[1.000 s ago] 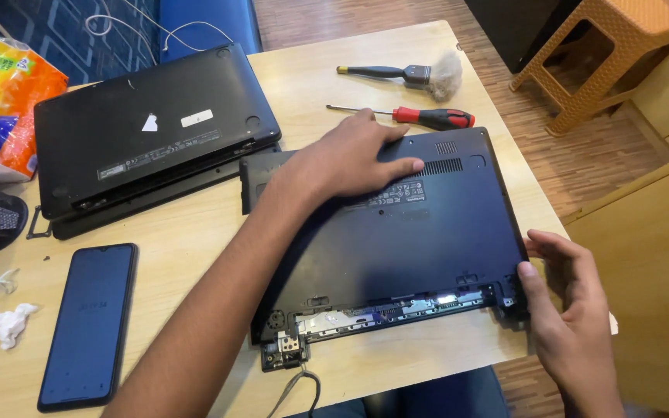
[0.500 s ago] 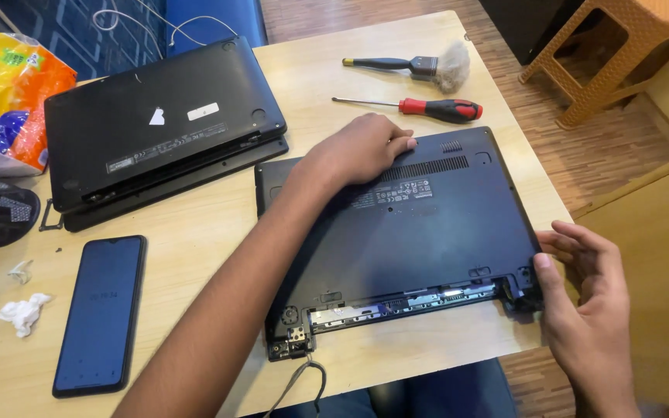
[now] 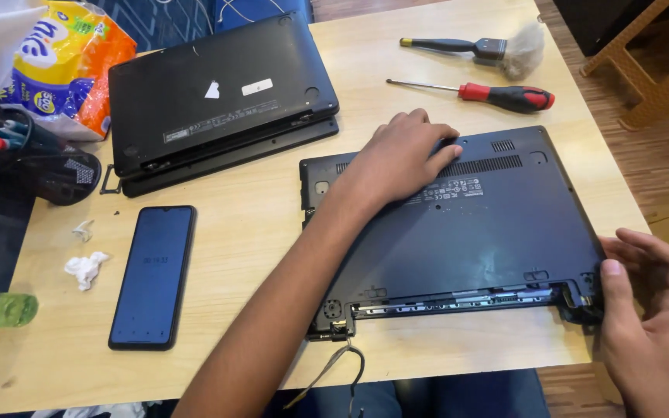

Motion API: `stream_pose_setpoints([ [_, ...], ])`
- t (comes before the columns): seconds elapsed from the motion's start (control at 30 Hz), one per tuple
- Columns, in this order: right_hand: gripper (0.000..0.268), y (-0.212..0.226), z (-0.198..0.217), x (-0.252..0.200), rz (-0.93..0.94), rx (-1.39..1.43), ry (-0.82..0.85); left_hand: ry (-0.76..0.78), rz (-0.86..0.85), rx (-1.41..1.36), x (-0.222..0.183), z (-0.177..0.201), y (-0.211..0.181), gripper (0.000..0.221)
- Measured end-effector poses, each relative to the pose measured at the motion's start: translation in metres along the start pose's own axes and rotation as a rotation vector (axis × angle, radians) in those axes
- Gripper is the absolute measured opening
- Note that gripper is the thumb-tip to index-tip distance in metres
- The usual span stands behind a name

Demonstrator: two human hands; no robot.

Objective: Disassembling a laptop to access internal components and then reassembling the outer casing using a screwdriver.

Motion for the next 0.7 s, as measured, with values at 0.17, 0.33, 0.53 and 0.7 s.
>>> stream_pose_setpoints([
  [0.17, 0.041, -0.007, 0.004, 0.000, -0.043, -0.007, 0.032, -0.143, -0.106, 0.001, -0.003, -0.006, -0.002, 0.045],
  [0.33, 0.034, -0.012, 0.007, 0.000, -0.062, 0.083, -0.003, -0.205, -0.134, 0.063, -0.010, -0.008, -0.008, 0.041],
  [0.53, 0.035, -0.015, 0.011, 0.005, -0.154, 0.007, 0.045, -0.323, -0.238, 0.149, -0.008, -0.013, -0.015, 0.032],
  [0.7, 0.035, -0.001, 0.002, 0.008, -0.043, -0.137, 0.191, -0.312, -0.242, 0.175, -0.011, -0.012, -0.020, 0.030],
])
Point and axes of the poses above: each hand's wrist, its own x-axis towards the middle knuckle, its own z-axis out of the back of the hand, y = z × x, the point moved 7 cm from there along x, towards the middle knuckle, and after that the axes turned 6 degrees about -y, right-handed, at the moved point
